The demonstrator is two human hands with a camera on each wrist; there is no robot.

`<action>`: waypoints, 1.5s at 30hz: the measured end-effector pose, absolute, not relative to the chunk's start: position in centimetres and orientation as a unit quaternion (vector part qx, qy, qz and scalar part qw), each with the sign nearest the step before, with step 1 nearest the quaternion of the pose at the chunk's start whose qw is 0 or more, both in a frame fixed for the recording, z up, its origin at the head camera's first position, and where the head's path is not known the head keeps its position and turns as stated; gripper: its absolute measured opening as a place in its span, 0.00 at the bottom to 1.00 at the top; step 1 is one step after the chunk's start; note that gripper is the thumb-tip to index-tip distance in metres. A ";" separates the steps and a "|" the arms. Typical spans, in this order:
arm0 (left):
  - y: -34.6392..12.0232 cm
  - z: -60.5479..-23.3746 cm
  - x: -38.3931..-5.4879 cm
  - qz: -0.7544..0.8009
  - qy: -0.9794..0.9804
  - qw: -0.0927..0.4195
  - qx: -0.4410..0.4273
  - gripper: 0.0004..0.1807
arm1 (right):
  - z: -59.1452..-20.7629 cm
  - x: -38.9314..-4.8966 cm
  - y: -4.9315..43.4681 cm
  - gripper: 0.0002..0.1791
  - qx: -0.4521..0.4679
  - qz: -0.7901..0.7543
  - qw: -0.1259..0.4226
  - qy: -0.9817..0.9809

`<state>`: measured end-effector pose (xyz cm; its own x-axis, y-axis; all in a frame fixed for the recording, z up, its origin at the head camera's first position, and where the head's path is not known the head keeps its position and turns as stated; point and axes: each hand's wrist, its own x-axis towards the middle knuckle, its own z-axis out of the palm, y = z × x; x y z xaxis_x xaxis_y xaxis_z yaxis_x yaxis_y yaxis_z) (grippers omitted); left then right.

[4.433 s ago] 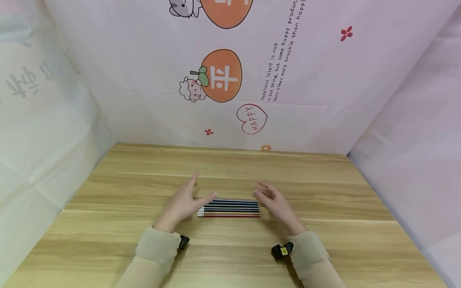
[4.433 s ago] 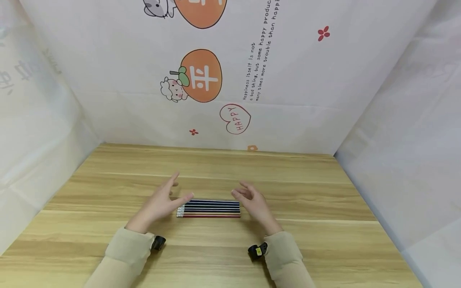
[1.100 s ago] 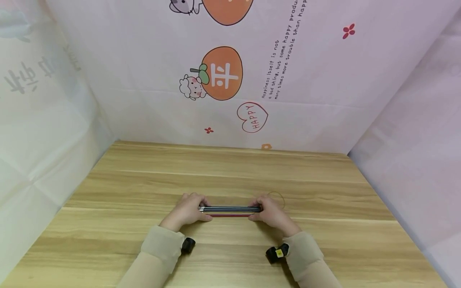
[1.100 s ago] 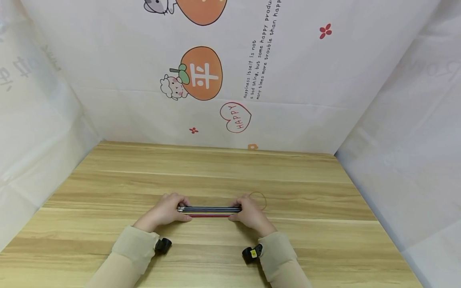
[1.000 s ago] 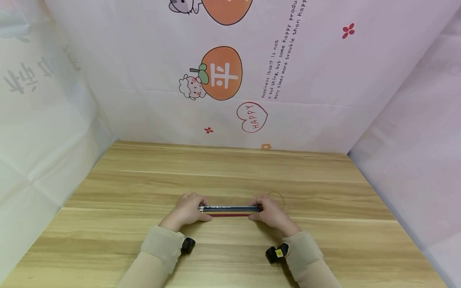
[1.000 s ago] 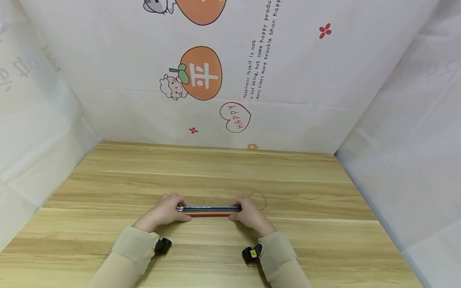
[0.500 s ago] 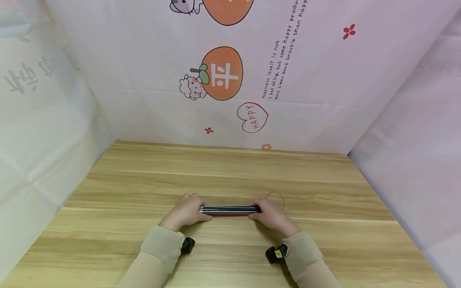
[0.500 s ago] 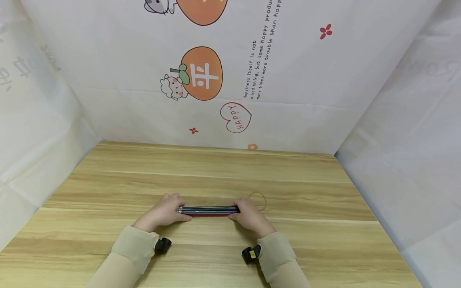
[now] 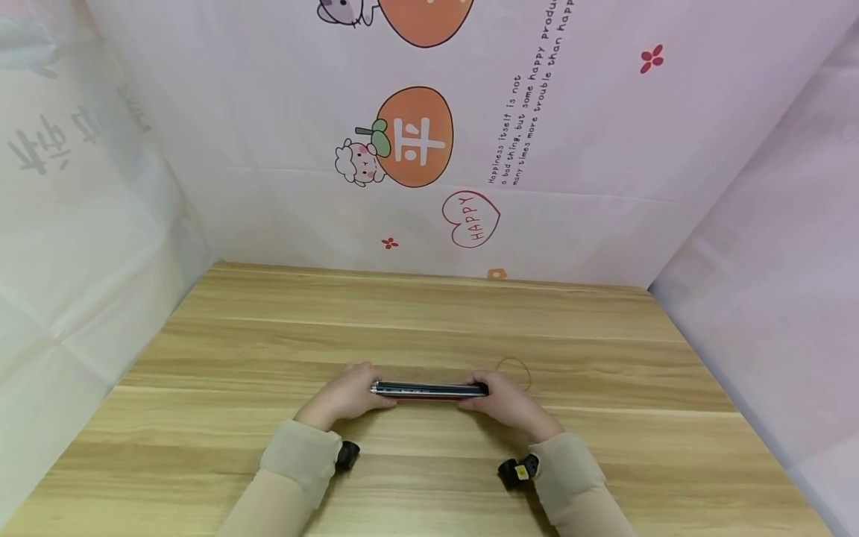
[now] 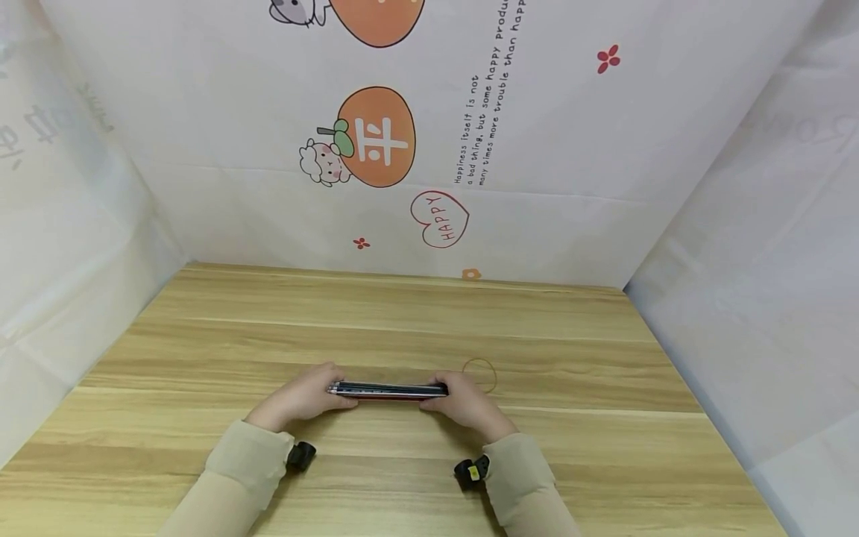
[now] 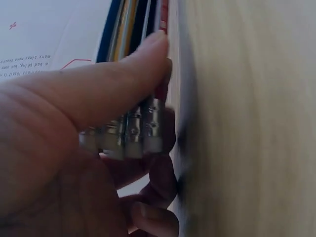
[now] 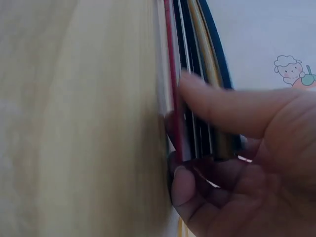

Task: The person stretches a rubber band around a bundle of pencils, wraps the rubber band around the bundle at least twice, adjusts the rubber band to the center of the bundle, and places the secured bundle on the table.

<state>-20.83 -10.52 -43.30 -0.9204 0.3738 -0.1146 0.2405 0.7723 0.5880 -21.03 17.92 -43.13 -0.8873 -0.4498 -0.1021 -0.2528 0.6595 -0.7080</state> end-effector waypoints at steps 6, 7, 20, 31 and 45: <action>-10.8 -43.2 -21.0 0.335 0.918 0.136 0.165 0.12 | -43.1 -21.1 18.1 0.11 -0.184 -0.401 0.159 0.883; -10.8 -43.2 -21.0 0.340 0.917 0.139 0.158 0.13 | -43.1 -21.1 18.2 0.12 -0.181 -0.408 0.161 0.880; -11.9 -42.9 -21.7 0.530 0.824 0.177 0.096 0.11 | -43.1 -21.9 19.1 0.25 -0.101 -0.641 0.232 0.724; -11.9 -42.6 -22.0 0.632 0.752 0.183 0.047 0.26 | -42.1 -21.7 19.5 0.10 -0.092 -0.745 0.235 0.618; -11.0 -41.7 -21.7 0.739 0.639 0.202 0.068 0.24 | -41.1 -21.6 19.7 0.12 -0.084 -0.758 0.224 0.607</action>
<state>-21.68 -11.04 -41.68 -0.9094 0.3854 -0.1564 -0.2108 -0.1029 0.9721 -21.58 19.70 -41.13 -0.8856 -0.4418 -0.1436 0.2367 -0.1631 -0.9578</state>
